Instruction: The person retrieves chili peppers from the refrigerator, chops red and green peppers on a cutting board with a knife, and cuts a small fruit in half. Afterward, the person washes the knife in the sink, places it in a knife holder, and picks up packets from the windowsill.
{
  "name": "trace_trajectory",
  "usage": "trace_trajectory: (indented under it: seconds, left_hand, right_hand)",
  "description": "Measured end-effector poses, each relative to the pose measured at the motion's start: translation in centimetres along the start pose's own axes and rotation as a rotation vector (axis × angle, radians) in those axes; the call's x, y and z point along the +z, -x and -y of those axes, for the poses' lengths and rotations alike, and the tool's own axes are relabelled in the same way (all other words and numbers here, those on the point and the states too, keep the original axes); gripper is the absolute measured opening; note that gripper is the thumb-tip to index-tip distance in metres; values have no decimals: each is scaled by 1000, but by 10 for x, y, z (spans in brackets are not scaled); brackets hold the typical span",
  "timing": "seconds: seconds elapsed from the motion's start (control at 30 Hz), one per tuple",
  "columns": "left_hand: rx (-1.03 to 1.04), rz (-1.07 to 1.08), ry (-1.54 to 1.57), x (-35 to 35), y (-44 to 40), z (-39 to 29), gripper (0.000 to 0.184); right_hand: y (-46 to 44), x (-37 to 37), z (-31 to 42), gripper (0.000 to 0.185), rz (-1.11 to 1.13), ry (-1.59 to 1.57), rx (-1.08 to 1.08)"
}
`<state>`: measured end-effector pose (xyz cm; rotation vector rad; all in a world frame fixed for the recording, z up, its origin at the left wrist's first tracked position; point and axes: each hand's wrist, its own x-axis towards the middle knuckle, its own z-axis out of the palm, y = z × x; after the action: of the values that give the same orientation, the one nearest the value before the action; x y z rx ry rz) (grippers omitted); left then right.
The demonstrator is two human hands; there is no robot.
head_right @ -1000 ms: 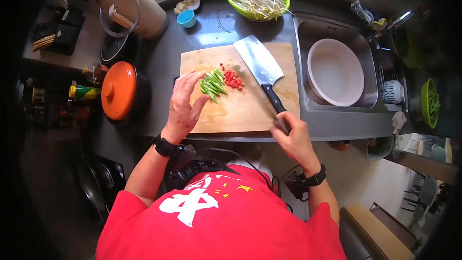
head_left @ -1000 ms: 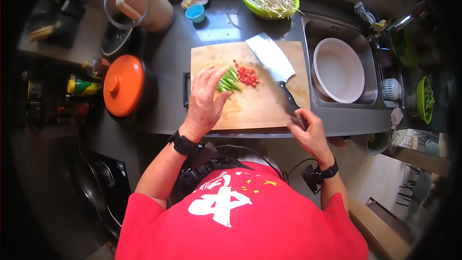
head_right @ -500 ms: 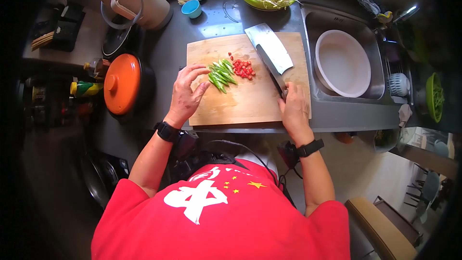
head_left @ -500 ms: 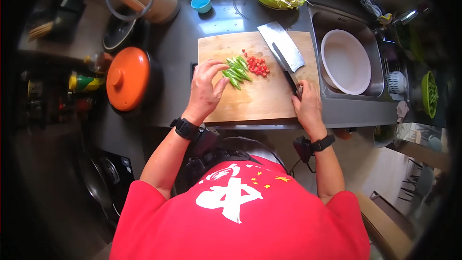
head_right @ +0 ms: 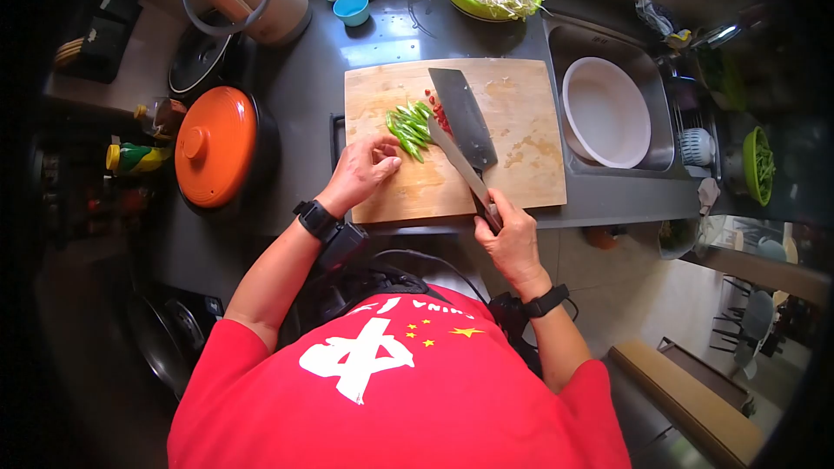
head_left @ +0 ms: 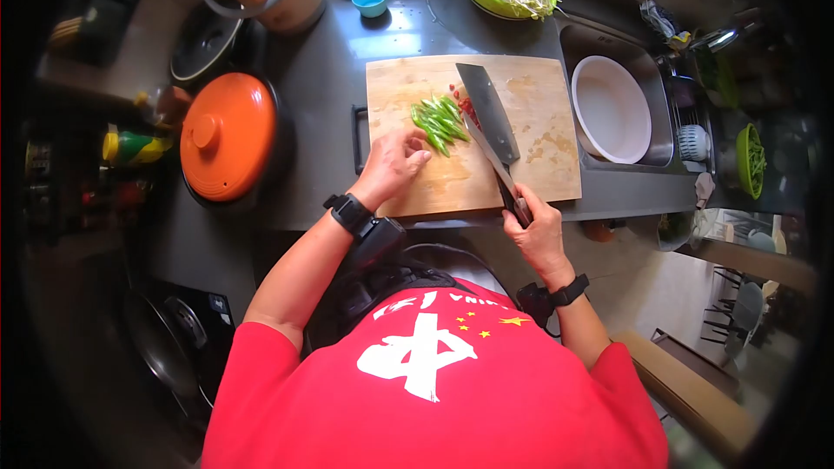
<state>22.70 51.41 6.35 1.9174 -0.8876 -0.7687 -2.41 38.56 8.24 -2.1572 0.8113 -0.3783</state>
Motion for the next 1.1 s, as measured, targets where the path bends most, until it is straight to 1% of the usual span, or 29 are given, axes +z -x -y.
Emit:
trace_trajectory:
  seconds: [0.03,0.07,0.27,0.37,0.4,0.5,0.53,0.57,0.63,0.7,0.77,0.83,0.87,1.0,1.1]
  left_hand:
    - [26,-22,33,1,-2,1,34]
    - [30,20,22,0,-4,2,36]
    - [-1,-45,319,16,-15,30,36]
    - [-11,-81,340,7,-12,20,35]
    - [-3,-91,340,6,-13,24,36]
    - [15,-109,309,2,-18,37,36]
    - [19,-106,277,0,-19,37,36]
    - [23,-105,246,-2,-18,37,37]
    - [33,-117,232,-3,-14,32,37]
    - [53,-134,186,-3,-11,25,37]
    - [80,-156,106,-3,-8,18,37]
    - [84,-152,31,-4,-7,13,38]
    - [88,-149,-6,-4,-7,11,38]
    - [76,-131,0,-2,-10,8,36]
    - [87,-150,57,-1,-10,11,35]
  right_hand:
    - [0,3,4,43,-3,-21,1]
    - [0,7,7,43,-5,-43,1]
    - [-3,26,30,43,77,-150,67]
    - [-5,39,36,43,60,-215,8]
    - [-5,39,41,43,74,-232,18]
    - [-4,51,29,44,74,-462,122]
    - [-4,51,27,44,93,-598,169]
    - [-4,46,27,39,127,-694,241]
    - [-4,35,28,34,87,-798,318]
    - [-3,24,21,32,28,-793,317]
    - [-4,8,19,34,12,-701,293]
    - [-9,-2,12,39,-5,-534,269]
    - [-13,-3,8,40,-23,-509,246]
    - [-27,-2,4,39,-54,-367,170]
    - [-33,1,10,38,15,-316,140]
